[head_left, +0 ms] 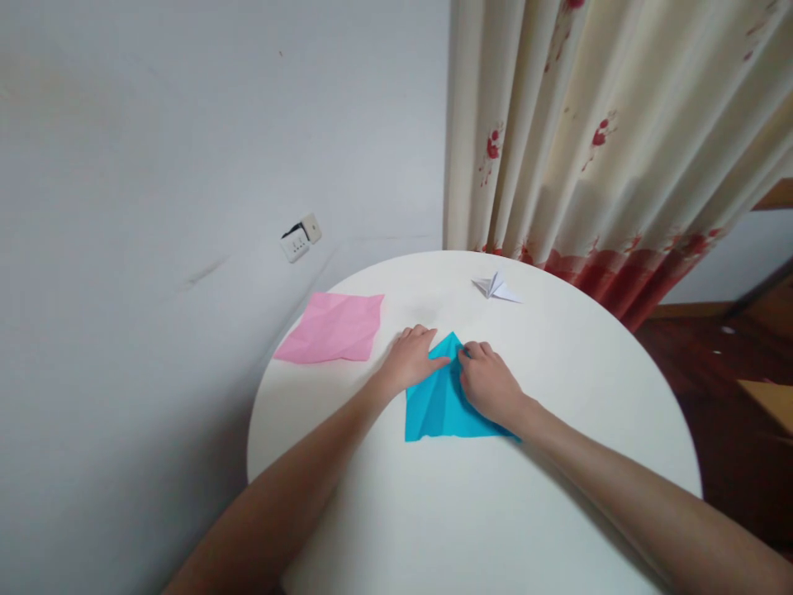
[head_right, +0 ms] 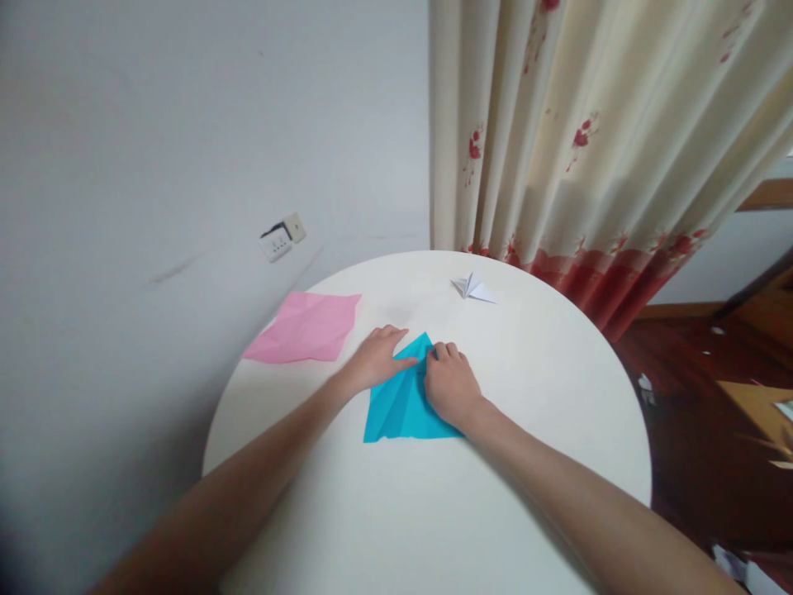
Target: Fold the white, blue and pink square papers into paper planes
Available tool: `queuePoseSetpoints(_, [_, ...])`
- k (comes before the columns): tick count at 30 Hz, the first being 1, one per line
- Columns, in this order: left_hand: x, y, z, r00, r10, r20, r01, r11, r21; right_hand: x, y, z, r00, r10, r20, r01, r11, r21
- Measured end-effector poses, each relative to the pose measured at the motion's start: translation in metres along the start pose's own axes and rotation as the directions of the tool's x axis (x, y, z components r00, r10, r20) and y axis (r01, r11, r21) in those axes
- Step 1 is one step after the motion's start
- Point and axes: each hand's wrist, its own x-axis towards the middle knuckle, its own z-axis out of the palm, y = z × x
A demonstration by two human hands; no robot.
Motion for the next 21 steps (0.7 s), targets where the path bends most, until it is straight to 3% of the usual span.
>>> queuePoseSetpoints(4, [-0.003,0.005,0.000,0.995,-0.101,-0.011,0.101,0.995,-0.007,0.002,0.010,-0.002,1.000,-0.025,-0.017,0.026,0.999,0.037])
queuePoseSetpoints(10, [-0.003,0.012,0.001,0.989,-0.146,-0.004,0.146,0.989,-0.013,0.008,0.030,-0.002,0.994,-0.107,0.000,0.105,0.980,0.168])
queuePoseSetpoints(21, [-0.008,0.015,-0.005,0.981,-0.188,0.056,0.191,0.979,-0.067,0.005,0.029,-0.008,0.987,-0.161,0.000,0.161,0.982,0.104])
